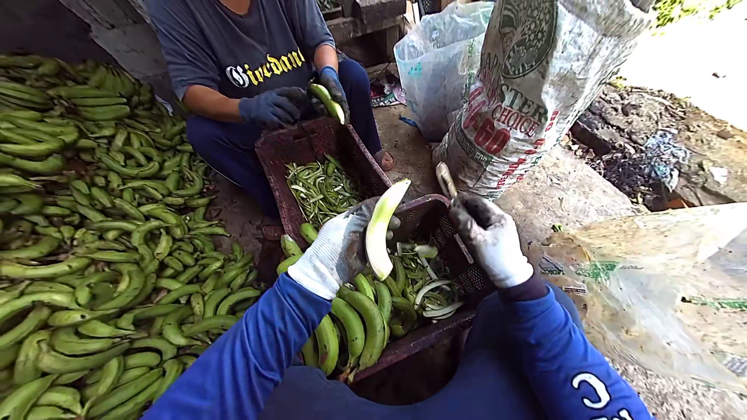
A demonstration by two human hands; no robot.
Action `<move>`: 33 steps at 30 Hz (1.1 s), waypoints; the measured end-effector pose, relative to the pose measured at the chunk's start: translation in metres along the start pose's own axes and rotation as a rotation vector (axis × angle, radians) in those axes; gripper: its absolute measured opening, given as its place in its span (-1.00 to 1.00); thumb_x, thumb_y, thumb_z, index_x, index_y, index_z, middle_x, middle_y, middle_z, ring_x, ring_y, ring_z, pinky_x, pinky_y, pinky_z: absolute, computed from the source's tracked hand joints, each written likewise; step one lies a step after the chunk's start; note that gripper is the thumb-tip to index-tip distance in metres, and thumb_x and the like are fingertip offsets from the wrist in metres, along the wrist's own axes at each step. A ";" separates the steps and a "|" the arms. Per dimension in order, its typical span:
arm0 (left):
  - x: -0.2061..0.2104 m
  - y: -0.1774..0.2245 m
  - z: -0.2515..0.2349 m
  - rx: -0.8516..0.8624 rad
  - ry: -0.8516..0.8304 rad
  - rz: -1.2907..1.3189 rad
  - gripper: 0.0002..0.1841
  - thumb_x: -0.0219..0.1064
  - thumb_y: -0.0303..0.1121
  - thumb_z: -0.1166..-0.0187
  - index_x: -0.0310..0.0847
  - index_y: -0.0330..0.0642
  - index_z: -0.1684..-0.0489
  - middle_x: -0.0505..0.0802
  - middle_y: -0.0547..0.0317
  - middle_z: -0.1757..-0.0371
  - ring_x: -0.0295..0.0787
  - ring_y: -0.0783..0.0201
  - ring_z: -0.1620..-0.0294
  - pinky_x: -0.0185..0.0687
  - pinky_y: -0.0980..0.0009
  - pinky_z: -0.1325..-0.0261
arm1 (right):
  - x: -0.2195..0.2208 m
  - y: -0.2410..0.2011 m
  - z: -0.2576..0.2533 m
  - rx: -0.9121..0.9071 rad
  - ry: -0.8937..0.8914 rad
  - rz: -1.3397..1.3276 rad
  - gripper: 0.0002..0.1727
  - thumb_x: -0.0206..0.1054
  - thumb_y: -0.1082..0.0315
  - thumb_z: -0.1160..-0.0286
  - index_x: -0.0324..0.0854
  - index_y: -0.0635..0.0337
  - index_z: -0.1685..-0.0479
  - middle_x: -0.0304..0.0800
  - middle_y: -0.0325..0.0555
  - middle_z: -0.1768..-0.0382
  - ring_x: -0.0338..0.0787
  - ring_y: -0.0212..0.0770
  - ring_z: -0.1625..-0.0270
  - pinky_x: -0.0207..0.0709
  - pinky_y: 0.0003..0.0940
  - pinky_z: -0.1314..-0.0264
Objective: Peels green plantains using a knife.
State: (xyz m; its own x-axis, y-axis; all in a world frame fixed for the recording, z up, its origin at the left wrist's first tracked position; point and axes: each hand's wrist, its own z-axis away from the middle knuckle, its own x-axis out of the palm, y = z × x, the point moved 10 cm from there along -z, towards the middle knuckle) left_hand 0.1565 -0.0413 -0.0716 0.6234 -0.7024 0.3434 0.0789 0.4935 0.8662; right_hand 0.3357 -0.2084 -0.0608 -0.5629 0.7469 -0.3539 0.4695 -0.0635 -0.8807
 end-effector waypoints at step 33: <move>-0.001 0.005 -0.004 0.052 -0.034 -0.476 -0.60 0.16 -0.07 -0.81 0.62 -0.06 -0.44 0.88 0.04 -0.10 0.91 0.11 0.05 0.88 0.17 0.02 | -0.274 -0.196 -0.148 -0.215 0.686 -0.264 -0.40 0.47 0.12 -0.56 0.43 0.15 -0.50 0.77 -0.03 -0.04 0.83 -0.12 0.24 0.73 -0.24 0.41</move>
State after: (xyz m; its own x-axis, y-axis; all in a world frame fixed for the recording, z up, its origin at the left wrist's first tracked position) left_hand 0.1596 -0.0356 -0.0693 0.5016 -0.8609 -0.0851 0.3098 0.0870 0.9468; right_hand 0.4986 -0.3026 0.2553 -0.1597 0.9674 0.1964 0.5393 0.2522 -0.8034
